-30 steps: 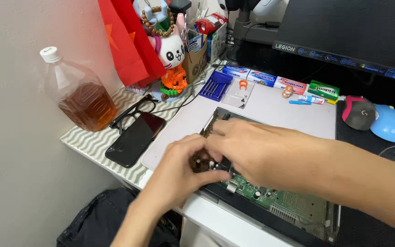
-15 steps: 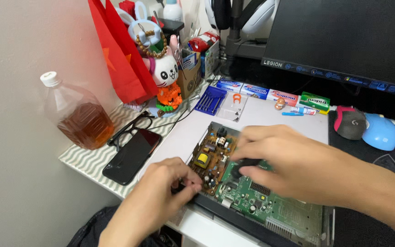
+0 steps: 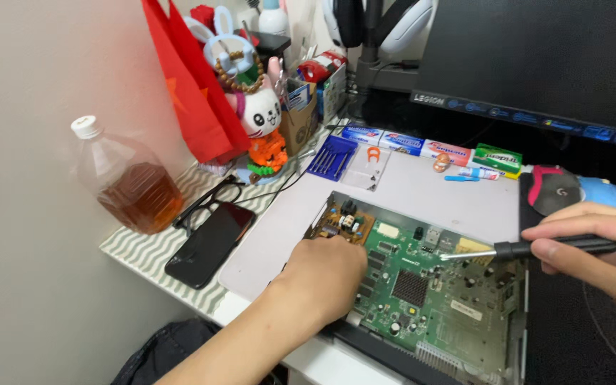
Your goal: The person unscrews several screws from a green circuit board and the metal chassis of an electronic device using a screwdriver, and moves the device to reach different screw locations.
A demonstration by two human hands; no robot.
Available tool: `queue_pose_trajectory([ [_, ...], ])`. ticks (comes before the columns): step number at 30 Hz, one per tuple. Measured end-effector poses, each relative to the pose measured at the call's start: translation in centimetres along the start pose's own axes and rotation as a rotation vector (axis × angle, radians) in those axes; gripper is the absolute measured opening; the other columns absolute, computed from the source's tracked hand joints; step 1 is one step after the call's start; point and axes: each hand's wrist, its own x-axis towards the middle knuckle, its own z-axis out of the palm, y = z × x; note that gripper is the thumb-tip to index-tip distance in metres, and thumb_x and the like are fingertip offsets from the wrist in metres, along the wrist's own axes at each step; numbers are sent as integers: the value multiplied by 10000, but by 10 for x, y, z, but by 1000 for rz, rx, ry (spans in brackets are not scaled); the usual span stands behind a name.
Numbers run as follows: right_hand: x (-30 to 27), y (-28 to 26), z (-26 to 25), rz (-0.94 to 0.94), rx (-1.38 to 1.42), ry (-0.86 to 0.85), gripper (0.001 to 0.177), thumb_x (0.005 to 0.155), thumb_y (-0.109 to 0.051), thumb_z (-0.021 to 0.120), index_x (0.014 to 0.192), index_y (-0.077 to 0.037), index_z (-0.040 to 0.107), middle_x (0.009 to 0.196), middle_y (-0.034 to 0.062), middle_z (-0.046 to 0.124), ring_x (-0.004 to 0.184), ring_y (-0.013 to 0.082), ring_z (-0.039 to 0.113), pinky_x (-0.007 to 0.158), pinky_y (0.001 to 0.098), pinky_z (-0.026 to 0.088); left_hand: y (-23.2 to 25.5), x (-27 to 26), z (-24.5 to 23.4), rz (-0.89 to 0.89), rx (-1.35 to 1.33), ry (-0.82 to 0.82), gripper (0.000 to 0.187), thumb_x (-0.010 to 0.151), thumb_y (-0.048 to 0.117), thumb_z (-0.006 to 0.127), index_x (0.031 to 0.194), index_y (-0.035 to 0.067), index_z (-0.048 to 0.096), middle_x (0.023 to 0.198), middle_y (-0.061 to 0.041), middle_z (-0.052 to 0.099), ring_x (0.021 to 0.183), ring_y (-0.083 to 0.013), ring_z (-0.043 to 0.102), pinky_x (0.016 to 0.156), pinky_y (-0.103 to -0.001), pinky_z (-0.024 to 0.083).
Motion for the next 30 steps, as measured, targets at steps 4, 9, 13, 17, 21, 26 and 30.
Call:
queue_pose_trajectory([
  [4,-6,17,-6,-39,36,17,186,810,0,759,970,14,853,943,140,778,613,225,725,650,253,567,4,4,2,75,121,24,317,829,25,665,1084,204,725,1010,-68,729,877,-313,737,705,-438,594],
  [9,-11,17,-9,-49,93,67,143,824,1,754,927,22,851,866,148,770,648,199,692,642,236,512,-1,-5,4,114,149,128,211,771,36,691,847,222,755,831,-83,743,760,-345,744,623,-467,598],
  [13,-12,18,-13,46,165,103,135,820,51,755,916,83,844,848,202,766,653,252,683,698,287,492,-3,-5,5,117,152,25,256,773,-18,674,904,193,737,869,-90,727,786,-389,730,642,-498,590],
  [17,-11,40,-16,214,315,185,151,877,118,687,965,185,789,1019,262,754,716,327,640,641,354,446,-10,-6,-4,144,97,-45,245,730,10,657,936,135,697,884,-133,708,783,-415,716,657,-535,591],
  [21,-16,58,-16,148,355,262,158,902,103,674,1000,197,755,918,268,708,710,286,563,647,313,387,-13,-14,-22,77,-111,-149,140,682,108,684,817,68,690,862,-179,703,831,-435,707,711,-513,580],
  [26,-13,46,-20,314,479,311,179,945,185,586,1063,276,687,1051,337,663,782,390,515,663,430,349,-13,-13,-31,76,-188,-209,68,660,69,645,718,89,676,780,-153,686,769,-395,703,649,-460,570],
  [30,-10,39,-20,421,477,339,197,987,193,560,1104,297,681,956,374,587,788,411,432,656,499,299,-9,-9,-32,110,-139,-233,174,704,104,625,860,105,701,853,-157,699,859,-411,707,716,-503,586],
])
